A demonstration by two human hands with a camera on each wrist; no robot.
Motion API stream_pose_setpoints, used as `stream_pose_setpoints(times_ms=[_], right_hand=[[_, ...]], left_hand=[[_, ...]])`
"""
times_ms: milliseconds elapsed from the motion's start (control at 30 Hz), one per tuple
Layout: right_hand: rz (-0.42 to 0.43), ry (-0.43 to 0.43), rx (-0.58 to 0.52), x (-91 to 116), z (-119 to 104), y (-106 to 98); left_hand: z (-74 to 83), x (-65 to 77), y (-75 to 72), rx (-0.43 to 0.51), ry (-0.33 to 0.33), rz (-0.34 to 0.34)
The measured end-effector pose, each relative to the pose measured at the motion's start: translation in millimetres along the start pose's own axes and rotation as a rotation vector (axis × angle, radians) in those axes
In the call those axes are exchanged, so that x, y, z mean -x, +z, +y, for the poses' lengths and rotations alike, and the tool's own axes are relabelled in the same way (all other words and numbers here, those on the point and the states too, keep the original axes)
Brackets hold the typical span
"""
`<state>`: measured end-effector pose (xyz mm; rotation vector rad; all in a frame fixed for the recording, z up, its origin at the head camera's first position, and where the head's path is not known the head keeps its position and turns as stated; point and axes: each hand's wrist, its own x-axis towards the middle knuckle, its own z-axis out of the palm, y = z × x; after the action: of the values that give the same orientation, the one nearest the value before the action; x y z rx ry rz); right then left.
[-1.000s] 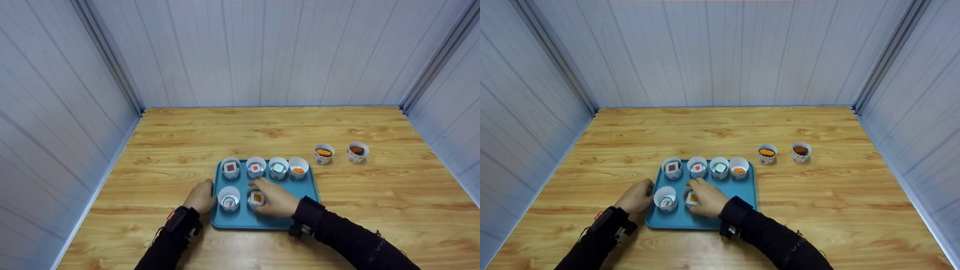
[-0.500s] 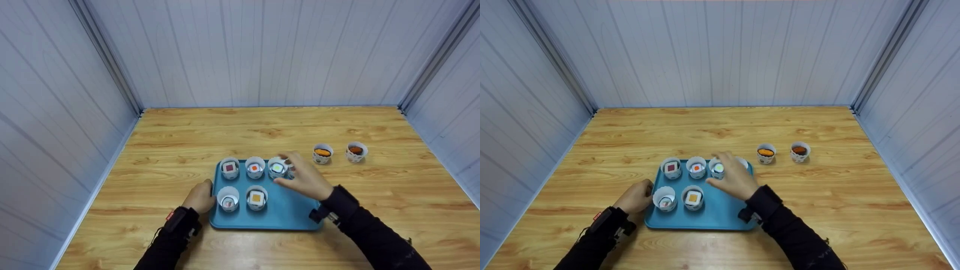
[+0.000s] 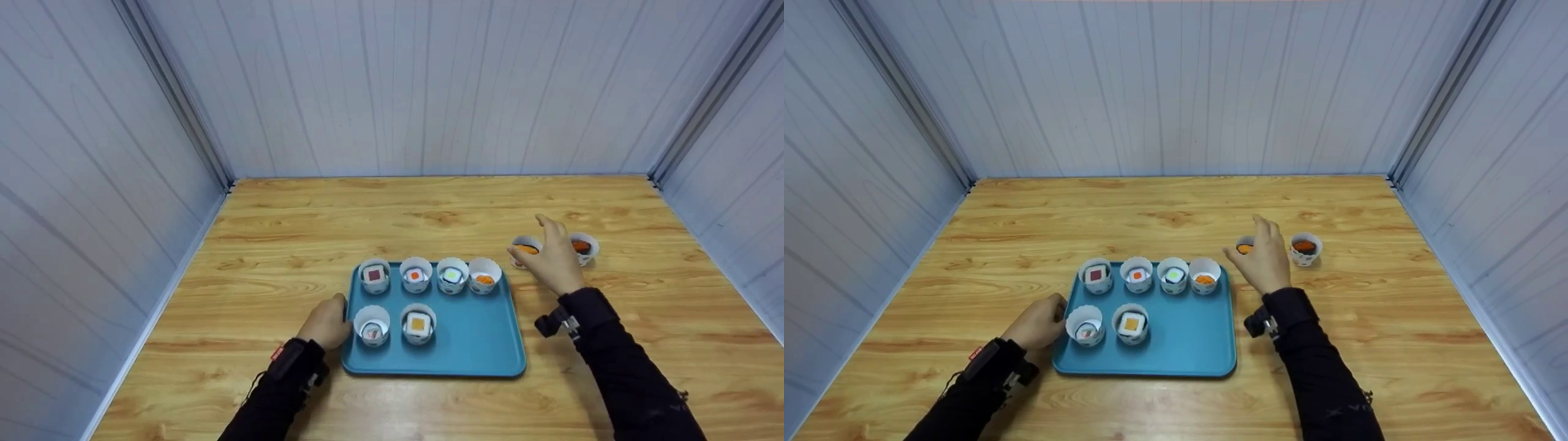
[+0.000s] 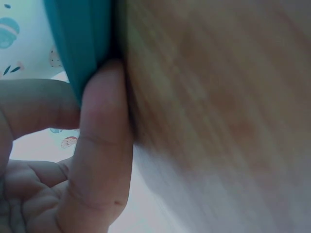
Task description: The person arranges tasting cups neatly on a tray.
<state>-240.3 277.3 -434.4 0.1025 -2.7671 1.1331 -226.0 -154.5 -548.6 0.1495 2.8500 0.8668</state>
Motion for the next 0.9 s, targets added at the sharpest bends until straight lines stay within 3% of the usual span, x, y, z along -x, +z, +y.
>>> stream_pose_setpoints(times_ms=[133,333,667,900], right_hand=[[-0.02,0.101,0.006,-11,18,3],[-0.038,0.185,0.038,-22,34,14],[-0.054,0.226,0.184,-33,40,26],[-0.063,0.221,0.178,-34,42,30]], left_hand=[[-3.0,1.7,1.9,-0.011,0.044,0.03],[1.8,4.3,-2.0,0.005,0.025,0.005],[-0.6,0.4,-1.4,0.012,0.0,-0.004],[-3.7,0.3,0.3,0.017,0.012,0.001]])
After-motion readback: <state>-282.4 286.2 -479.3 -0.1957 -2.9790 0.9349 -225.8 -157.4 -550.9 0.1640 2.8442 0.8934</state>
